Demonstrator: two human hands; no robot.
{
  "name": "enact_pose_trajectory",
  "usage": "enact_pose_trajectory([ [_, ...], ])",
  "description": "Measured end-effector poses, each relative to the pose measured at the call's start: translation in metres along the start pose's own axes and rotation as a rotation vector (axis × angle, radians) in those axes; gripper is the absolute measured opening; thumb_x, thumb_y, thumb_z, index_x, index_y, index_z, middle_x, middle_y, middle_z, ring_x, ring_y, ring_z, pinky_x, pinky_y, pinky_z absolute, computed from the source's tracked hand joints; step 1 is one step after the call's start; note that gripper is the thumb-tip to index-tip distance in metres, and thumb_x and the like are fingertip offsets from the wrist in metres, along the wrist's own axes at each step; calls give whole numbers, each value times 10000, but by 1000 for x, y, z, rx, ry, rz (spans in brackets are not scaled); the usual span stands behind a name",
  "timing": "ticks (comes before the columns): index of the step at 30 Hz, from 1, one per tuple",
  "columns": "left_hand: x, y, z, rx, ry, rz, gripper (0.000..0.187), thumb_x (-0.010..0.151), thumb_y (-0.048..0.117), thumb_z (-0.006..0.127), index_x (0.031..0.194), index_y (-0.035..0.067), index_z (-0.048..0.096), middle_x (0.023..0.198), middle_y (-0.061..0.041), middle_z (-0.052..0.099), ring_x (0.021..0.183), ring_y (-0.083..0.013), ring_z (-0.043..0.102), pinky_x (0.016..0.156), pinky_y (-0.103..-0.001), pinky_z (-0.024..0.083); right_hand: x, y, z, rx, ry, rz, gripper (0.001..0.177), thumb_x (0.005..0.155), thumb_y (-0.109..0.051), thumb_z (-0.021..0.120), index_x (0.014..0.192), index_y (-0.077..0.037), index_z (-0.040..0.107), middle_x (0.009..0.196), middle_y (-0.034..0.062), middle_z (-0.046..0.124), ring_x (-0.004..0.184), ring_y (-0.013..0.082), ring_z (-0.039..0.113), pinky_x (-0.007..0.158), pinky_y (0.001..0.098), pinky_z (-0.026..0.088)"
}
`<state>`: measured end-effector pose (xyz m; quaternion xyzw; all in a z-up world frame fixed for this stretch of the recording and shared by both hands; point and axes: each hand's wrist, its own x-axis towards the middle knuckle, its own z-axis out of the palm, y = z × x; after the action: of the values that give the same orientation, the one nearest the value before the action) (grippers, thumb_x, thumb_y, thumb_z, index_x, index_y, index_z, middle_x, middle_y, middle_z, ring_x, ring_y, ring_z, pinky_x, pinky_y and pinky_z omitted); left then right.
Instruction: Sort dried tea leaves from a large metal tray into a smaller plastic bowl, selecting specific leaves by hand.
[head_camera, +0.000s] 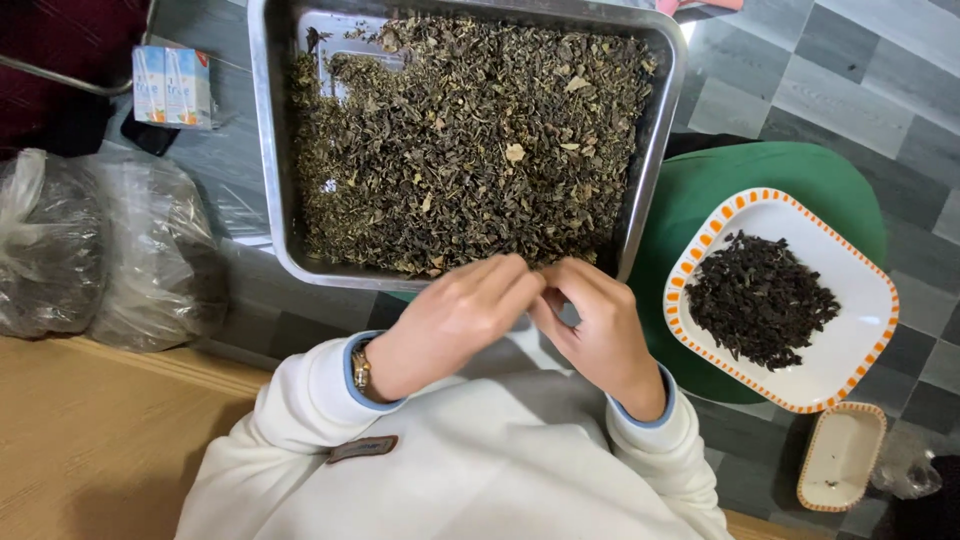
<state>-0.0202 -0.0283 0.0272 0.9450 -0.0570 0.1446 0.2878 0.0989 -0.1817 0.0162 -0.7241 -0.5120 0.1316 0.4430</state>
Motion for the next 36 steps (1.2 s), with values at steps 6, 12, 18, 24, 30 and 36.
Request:
enact_pose_trajectory([
  [6, 4, 16, 9, -14, 14, 63, 99, 968, -48, 645, 1054, -6, 668, 854, -115, 633, 753, -231, 695, 666, -319, 603, -32, 7, -16, -194, 57, -10, 66, 878, -35, 765, 886, -82, 718, 768, 85, 678, 684, 322, 677, 646, 408, 568],
  [12, 1, -8, -3, 124, 203, -127, 143, 929, 65, 726, 956, 18, 594, 937, -86, 611, 729, -175, 577, 646, -285, 518, -91, -5, -90, -572, 335, 306, 187, 911, 149, 751, 1088, 89, 755, 969, 182, 705, 741, 258, 548, 733, 372, 443],
  [18, 14, -15, -6, 248, 274, -275, 280, 908, 46, 796, 1105, -10, 605, 1008, -101, 565, 789, -227, 607, 607, -316, 517, -130, 18, -133, -806, 416, 270, 130, 1144, 260, 736, 1274, 271, 731, 1074, 321, 714, 855, 341, 629, 817, 416, 526],
  [24, 17, -19, 10, 261, 266, -327, 261, 908, 58, 771, 1085, -28, 599, 1048, -120, 553, 844, -262, 618, 661, -341, 544, -105, 8, -105, -683, 412, 270, 156, 1019, 140, 764, 1172, 167, 757, 983, 232, 687, 764, 294, 557, 769, 399, 452],
  [30, 14, -27, 20, 283, 323, -323, 204, 868, 38, 761, 1007, -5, 617, 986, -101, 536, 647, -173, 535, 538, -264, 493, -69, -8, -73, -571, 338, 196, 172, 941, 106, 794, 1103, 88, 739, 921, 171, 675, 717, 268, 578, 700, 386, 474],
  [36, 12, -18, 11, 267, 415, -311, 104, 846, 27, 603, 929, 24, 541, 965, -113, 493, 728, -236, 527, 571, -339, 474, -34, -9, -42, -550, 156, 15, 175, 918, 60, 794, 1082, 63, 733, 890, 134, 701, 720, 256, 607, 717, 365, 497],
])
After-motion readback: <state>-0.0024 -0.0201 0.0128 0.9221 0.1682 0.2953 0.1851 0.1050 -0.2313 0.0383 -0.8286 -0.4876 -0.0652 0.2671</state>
